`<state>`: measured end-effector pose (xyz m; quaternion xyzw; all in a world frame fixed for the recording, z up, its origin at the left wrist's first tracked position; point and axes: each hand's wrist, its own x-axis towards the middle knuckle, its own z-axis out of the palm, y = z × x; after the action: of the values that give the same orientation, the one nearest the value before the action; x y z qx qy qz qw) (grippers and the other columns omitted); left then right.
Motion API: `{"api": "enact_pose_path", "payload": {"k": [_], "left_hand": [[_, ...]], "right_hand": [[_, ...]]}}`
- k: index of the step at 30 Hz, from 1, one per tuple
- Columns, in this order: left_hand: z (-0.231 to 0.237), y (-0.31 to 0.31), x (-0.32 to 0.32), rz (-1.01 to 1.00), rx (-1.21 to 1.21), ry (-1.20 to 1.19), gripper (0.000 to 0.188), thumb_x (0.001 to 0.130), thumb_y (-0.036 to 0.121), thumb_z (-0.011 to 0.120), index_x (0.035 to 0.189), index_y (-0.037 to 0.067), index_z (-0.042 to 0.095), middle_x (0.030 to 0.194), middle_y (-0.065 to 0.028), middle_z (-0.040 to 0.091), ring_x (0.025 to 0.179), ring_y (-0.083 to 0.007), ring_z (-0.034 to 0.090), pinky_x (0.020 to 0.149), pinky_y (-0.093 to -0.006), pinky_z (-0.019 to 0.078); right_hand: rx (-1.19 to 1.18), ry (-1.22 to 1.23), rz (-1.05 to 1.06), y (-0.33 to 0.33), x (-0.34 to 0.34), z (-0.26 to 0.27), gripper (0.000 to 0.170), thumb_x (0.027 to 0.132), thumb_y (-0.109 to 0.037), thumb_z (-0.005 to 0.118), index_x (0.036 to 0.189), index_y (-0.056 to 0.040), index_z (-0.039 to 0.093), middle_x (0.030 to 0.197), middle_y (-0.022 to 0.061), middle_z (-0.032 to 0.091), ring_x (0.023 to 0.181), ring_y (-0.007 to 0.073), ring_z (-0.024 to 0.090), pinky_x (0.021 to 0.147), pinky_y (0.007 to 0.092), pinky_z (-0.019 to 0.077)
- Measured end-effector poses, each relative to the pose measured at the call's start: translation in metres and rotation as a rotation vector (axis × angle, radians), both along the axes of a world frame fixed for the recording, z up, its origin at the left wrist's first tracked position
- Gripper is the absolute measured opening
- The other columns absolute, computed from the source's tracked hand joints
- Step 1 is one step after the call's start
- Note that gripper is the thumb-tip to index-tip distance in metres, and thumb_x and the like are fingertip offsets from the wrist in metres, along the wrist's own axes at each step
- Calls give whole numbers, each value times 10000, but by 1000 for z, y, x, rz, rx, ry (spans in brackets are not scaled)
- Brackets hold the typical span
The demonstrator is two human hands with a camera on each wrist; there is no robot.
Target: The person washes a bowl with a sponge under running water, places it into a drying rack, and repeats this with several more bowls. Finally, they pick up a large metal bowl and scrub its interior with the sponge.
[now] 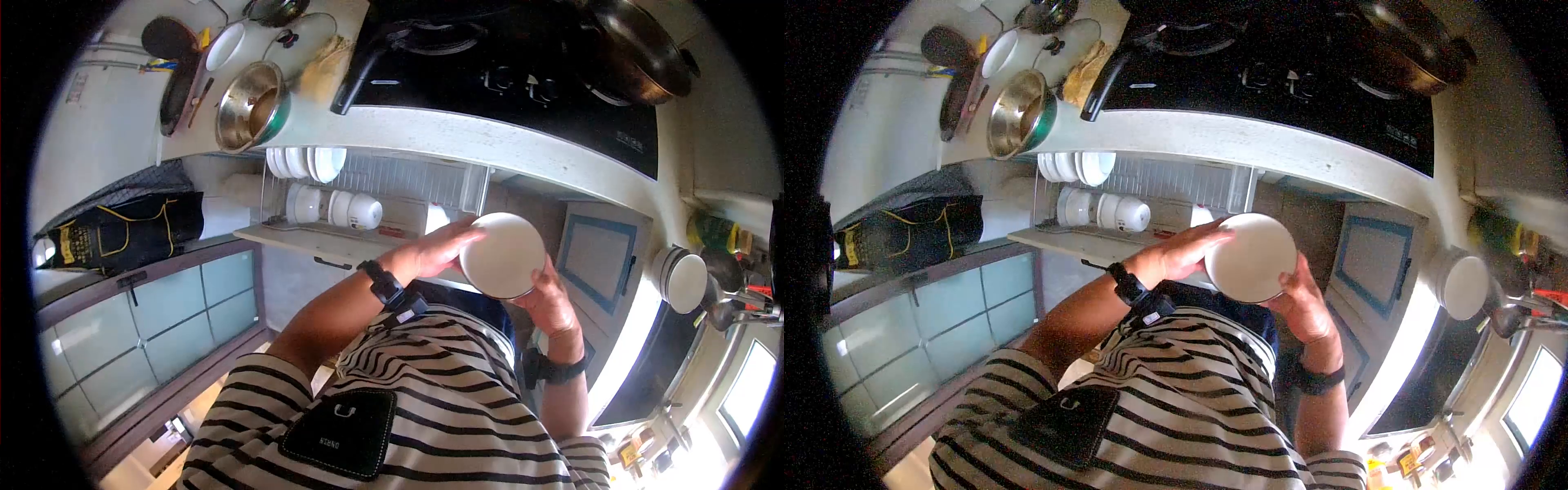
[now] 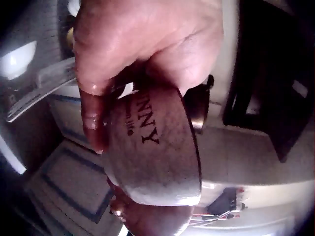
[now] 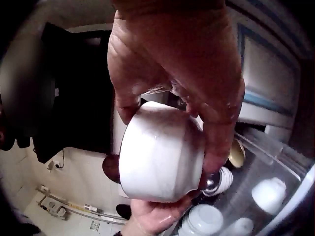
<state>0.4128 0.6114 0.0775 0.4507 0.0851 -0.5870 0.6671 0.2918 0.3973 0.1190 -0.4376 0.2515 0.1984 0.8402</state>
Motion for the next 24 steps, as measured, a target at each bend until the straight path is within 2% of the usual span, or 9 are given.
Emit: {"api": "enact_pose_path", "payload": {"k": [4,5,8,11,13,15,19,21,24], "left_hand": [[-77,72,0,115,-127,33,507,969,371,568,1408,142,461,1350,-84,525,1217,-227,515,950,-434,477],[-76,89,2,89,212,-128,509,969,346,564,1394,85,466,1328,-116,553,1217,-254,526,966,-416,469],[-122,150,4,-74,683,-845,521,955,323,564,1369,21,466,1299,-158,575,1212,-280,539,991,-388,453],[-98,192,20,-208,297,-950,502,937,286,559,1333,-15,485,1269,-191,594,1195,-283,558,1012,-383,435],[-118,196,8,-123,252,-779,425,926,217,549,1275,-25,527,1259,-221,593,1168,-331,568,983,-420,437],[-126,199,14,-107,296,-638,324,937,173,520,1193,-13,588,1191,-224,632,1086,-367,612,899,-436,476],[-194,215,25,-187,401,-643,277,957,171,502,1163,36,630,990,-179,704,968,-334,666,811,-425,508],[-194,226,34,-162,435,-526,259,951,153,506,1144,47,641,994,-174,704,966,-316,667,806,-411,506],[-240,236,28,-123,448,-622,245,940,134,495,1099,52,662,976,-134,705,926,-250,649,796,-378,489]], "right_hand": [[-220,132,119,72,22,-23,690,893,-460,646,1438,-124,388,1121,19,607,921,134,611,728,290,537],[-165,151,105,92,35,-28,638,899,-368,661,1426,-119,399,1086,-13,607,832,89,596,682,260,517],[-452,345,260,151,75,-50,673,889,-343,668,1436,-85,372,1140,55,644,1089,179,570,830,304,506],[-679,361,356,195,103,-117,688,863,-311,681,1420,-58,365,1094,106,670,1035,237,605,834,350,515],[-972,65,591,205,97,-200,680,843,-329,705,1404,-85,410,1165,94,613,997,227,618,799,329,520],[-1142,35,720,223,109,-220,688,816,-370,717,1395,-115,447,1242,107,564,1020,249,616,832,336,509],[-1147,364,764,273,150,-221,732,748,-502,707,1376,-184,507,1392,172,467,1198,329,543,1001,395,433],[-1133,370,904,287,163,-217,879,683,-585,710,1408,-155,464,1439,195,433,1311,337,460,1055,419,394],[-1232,481,723,309,170,-227,1043,675,-587,732,1435,-31,282,1362,299,436,1238,433,499,1018,478,435]]}}
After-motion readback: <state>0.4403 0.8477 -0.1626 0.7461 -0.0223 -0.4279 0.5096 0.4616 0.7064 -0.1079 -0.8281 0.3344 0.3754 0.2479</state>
